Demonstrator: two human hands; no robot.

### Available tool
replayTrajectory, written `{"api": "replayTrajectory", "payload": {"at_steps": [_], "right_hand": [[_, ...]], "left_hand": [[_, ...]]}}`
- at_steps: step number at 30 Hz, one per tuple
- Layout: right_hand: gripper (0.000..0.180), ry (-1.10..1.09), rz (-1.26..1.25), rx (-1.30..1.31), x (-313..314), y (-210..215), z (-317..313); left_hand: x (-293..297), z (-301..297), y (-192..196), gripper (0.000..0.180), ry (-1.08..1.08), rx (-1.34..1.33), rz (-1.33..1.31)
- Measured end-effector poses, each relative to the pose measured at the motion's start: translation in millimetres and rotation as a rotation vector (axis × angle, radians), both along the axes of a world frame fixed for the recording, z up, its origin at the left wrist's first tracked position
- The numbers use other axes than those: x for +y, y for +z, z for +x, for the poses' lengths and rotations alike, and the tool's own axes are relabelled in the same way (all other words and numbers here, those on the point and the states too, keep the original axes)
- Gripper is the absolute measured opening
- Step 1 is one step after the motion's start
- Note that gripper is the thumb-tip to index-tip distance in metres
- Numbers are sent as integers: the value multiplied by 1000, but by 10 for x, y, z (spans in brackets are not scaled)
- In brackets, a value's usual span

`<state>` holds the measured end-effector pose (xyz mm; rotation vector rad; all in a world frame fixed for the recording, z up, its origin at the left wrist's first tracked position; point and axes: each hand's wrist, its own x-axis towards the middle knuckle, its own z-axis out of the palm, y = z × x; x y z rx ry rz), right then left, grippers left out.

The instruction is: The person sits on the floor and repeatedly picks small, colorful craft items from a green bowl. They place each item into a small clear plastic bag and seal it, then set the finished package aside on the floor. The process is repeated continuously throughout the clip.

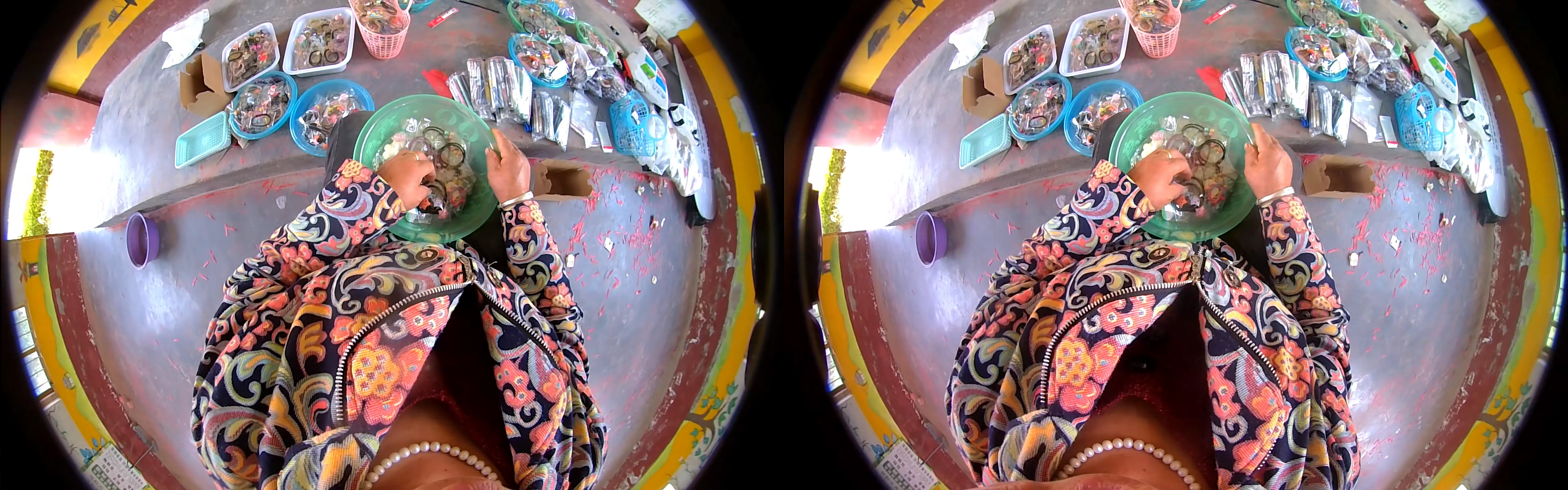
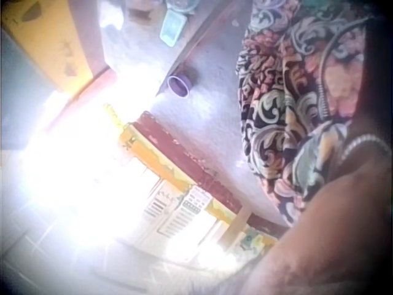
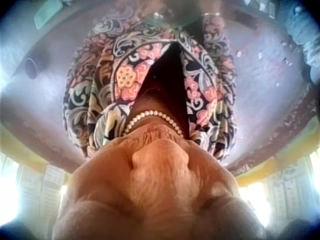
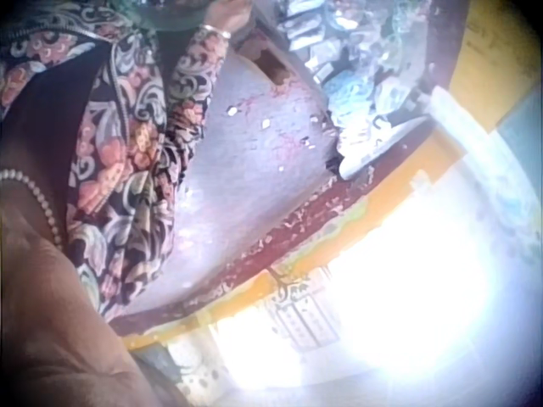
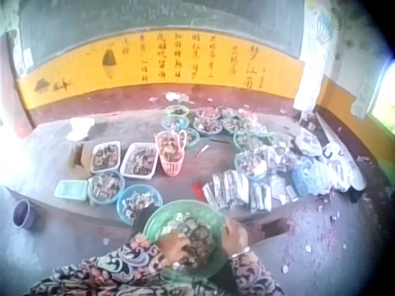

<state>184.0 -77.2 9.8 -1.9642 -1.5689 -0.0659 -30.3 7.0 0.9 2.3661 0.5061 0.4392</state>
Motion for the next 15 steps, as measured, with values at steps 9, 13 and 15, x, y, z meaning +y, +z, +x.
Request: {"api": "replayTrajectory", "payload": {"at_steps": [9,13,15], "right_hand": [[35,-69,-28,-52,-71,73,-34],[37,-5,-6,-8,-92,73,1],[40,22,16,-1,-112,89,4]], "left_hand": [[-55,40,-73,28,51,-64,64],[-58,19,19,23,14,-15,-43],[-61,27,22,18,22,-149,-75]]}}
